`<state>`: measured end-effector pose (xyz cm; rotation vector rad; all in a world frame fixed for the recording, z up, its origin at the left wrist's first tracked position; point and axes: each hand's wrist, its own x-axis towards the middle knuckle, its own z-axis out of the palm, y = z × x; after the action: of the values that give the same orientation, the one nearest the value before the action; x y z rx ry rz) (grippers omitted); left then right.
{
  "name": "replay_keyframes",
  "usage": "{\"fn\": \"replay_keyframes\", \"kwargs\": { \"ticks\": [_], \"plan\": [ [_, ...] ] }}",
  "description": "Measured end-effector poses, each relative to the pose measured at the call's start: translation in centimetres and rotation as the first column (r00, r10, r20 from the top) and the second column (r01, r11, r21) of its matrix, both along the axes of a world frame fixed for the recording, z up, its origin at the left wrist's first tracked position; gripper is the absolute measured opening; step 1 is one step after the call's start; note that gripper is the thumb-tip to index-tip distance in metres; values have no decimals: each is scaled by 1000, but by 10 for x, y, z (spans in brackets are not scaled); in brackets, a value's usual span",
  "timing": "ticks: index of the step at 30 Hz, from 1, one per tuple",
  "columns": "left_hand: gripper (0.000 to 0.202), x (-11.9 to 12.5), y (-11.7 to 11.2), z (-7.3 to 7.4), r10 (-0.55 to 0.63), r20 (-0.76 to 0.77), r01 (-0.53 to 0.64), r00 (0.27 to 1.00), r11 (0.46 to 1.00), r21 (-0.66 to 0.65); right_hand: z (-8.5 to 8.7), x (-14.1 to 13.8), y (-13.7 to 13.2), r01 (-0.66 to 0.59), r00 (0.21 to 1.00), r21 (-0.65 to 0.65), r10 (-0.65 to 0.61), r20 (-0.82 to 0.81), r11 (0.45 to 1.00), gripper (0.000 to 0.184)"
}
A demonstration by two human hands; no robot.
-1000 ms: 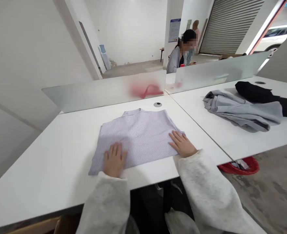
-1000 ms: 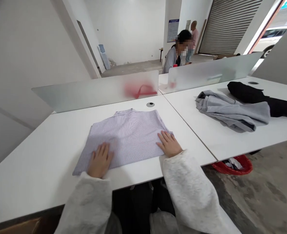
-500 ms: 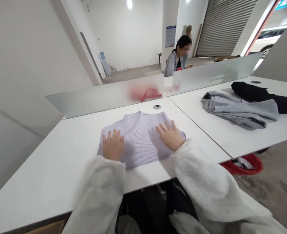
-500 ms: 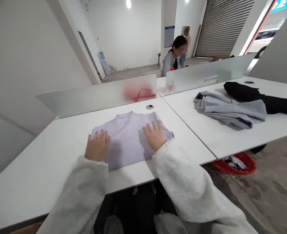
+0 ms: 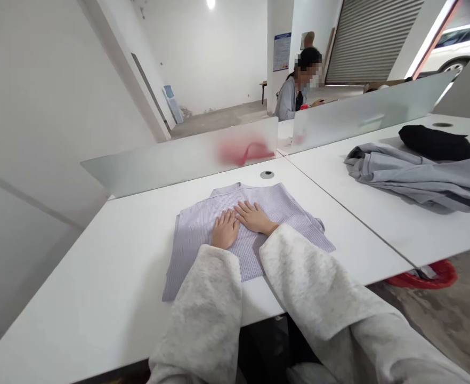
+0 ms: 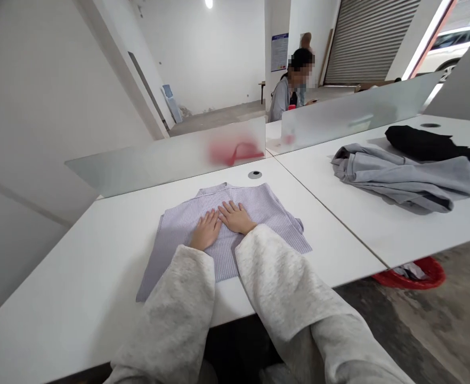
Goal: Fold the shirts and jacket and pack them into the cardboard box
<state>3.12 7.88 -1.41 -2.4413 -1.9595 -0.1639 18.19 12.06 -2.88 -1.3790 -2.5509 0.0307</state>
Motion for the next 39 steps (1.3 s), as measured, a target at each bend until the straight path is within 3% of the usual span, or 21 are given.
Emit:
{"fn": "replay_keyframes", "kwargs": {
  "ticks": [6,10,13,16,18,27,30,33,36,37,39],
  "plan": [
    [57,-67,29,6,188,40,-187,981,982,-26,2,33,25,214,977,-82,-213,22,973,58],
    [60,-122,30,11,357,41,-356,933,934,-38,5,79,39,354,935,-139,-351,45,925,59],
    [62,-148,27,11,431,37,-429,902,902,-52,7,116,46,454,889,-182,-458,25,872,59],
    [60,-158,25,8,450,22,-448,893,892,-52,6,145,49,541,835,-209,-550,20,815,61],
    [60,-160,25,6,444,9,-444,896,895,-43,4,156,50,558,824,-194,-566,15,807,62],
    [56,-159,17,12,376,-58,-379,925,924,-53,4,162,46,447,875,-135,-464,-141,884,48],
    [59,-148,16,20,398,-81,-404,914,913,-60,9,173,47,396,888,-180,-425,-176,901,57],
    [60,-113,6,36,348,-100,-354,932,933,-57,11,187,45,317,859,-274,-397,-322,908,67],
    [61,-46,-22,50,59,-49,-60,997,998,-18,9,196,42,150,703,-372,-363,-612,916,65],
    [61,-18,-34,51,-65,-5,65,998,998,0,8,197,41,105,639,-383,-358,-681,918,65],
    [61,37,-62,47,-322,76,323,944,946,-2,7,198,39,56,550,-390,-354,-756,919,64]
  ]
}}
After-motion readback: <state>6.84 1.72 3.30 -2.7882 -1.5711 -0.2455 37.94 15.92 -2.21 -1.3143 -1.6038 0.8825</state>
